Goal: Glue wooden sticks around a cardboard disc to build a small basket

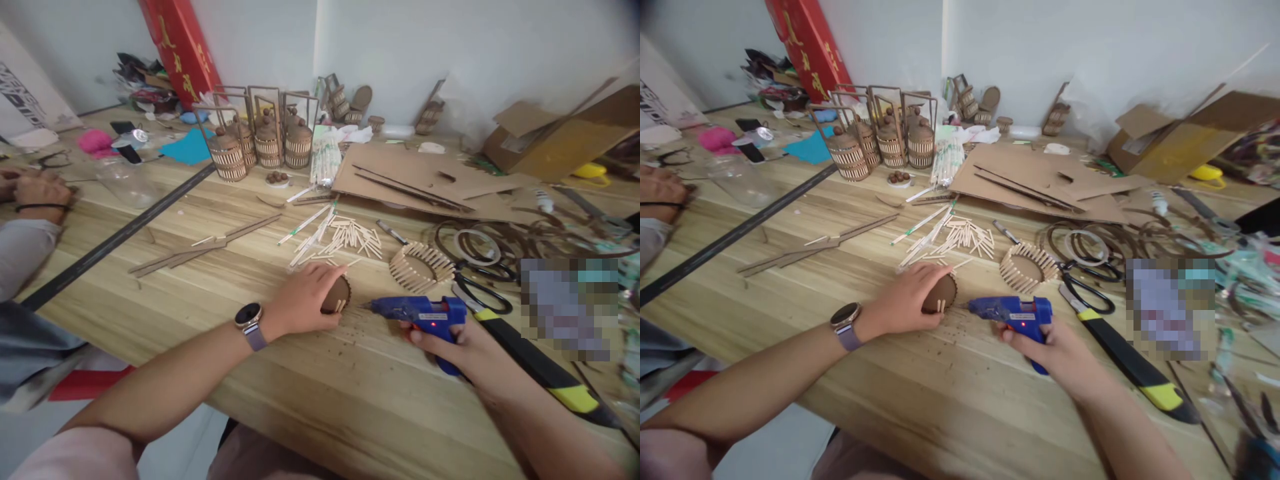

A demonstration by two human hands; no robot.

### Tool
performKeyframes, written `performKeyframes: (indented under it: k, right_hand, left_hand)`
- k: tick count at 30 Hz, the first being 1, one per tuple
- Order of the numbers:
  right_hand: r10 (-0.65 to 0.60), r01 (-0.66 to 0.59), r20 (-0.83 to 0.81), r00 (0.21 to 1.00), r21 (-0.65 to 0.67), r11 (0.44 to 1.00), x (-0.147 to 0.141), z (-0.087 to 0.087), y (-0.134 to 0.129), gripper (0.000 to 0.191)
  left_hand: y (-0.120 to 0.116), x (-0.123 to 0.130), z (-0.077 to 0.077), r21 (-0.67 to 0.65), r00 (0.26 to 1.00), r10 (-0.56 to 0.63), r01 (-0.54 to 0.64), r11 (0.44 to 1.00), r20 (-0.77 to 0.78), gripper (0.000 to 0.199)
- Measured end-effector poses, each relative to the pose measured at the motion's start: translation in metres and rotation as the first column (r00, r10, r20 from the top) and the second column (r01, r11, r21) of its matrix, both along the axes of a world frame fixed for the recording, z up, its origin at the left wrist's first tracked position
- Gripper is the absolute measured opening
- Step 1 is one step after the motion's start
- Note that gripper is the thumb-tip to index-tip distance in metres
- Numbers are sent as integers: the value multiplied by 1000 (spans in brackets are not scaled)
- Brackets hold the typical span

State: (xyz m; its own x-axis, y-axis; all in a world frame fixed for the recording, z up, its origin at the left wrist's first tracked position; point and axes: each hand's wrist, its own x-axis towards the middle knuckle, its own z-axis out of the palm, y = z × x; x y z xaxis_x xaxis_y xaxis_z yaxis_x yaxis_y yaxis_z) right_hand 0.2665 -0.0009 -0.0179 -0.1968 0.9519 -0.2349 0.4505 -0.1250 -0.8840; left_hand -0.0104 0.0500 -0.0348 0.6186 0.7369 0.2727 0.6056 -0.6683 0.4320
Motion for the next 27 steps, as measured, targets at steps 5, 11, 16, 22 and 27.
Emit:
performKeyframes:
  k: [5,11,16,22,27]
  right_hand:
    - [71,-105,199,977,165,981,-12,6,-2,40]
    - [109,-196,323,940,251,948,-25,9,-7,36]
    - [101,-203,360,927,260,944,-27,10,-8,38]
    - [90,-198,379,921,257,946,-26,9,-10,36]
    - [73,-188,402,913,254,949,-25,6,-10,40]
  left_hand:
    - [0,0,0,-4,1000,-1,1,1000,-10,76]
    - [0,0,2,-38,1000,-5,5,999,2,78]
    - [0,0,2,-42,1000,-6,7,999,14,77]
    - [0,0,1,-48,1000,-7,8,999,16,77]
    - [0,0,2,-43,1000,-7,8,999,11,77]
